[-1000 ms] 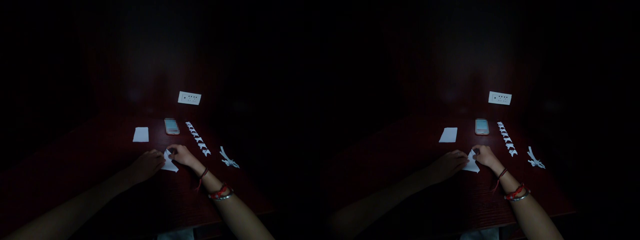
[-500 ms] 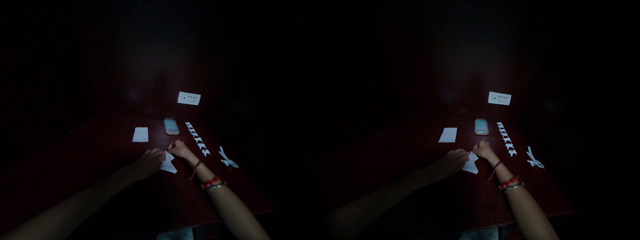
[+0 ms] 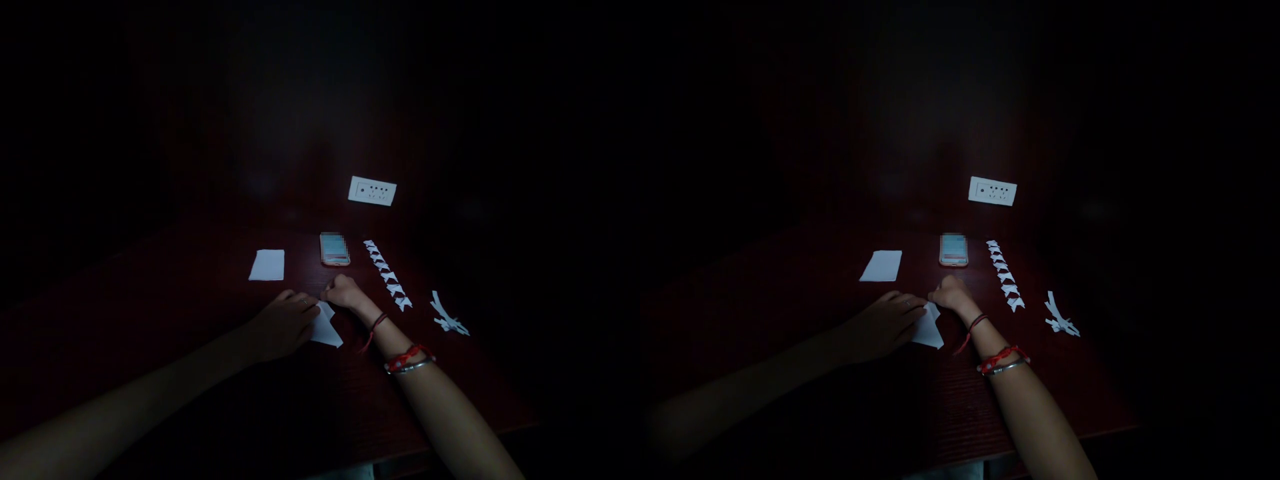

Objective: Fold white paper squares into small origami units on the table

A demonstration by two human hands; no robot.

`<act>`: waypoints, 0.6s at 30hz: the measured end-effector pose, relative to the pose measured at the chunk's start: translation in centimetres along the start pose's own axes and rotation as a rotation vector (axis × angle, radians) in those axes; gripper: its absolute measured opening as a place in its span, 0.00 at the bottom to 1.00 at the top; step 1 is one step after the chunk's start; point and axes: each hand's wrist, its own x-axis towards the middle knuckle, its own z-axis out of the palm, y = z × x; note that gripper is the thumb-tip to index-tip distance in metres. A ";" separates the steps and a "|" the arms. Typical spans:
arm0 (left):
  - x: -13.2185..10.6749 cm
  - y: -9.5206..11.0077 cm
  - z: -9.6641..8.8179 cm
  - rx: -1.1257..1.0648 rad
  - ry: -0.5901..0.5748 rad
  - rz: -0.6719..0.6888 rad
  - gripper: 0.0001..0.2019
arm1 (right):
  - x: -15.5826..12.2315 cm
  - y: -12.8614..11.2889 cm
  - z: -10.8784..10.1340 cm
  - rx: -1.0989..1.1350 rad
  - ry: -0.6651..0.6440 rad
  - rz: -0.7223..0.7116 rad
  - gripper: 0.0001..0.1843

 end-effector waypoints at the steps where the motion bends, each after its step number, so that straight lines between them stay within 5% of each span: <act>1: 0.2 0.1 -0.1 0.008 -0.009 0.005 0.11 | 0.1 0.1 0.1 -0.002 0.001 0.004 0.11; 18: 0.7 0.5 -0.2 0.048 -0.039 -0.019 0.14 | -1.4 1.4 0.0 0.046 0.099 0.014 0.08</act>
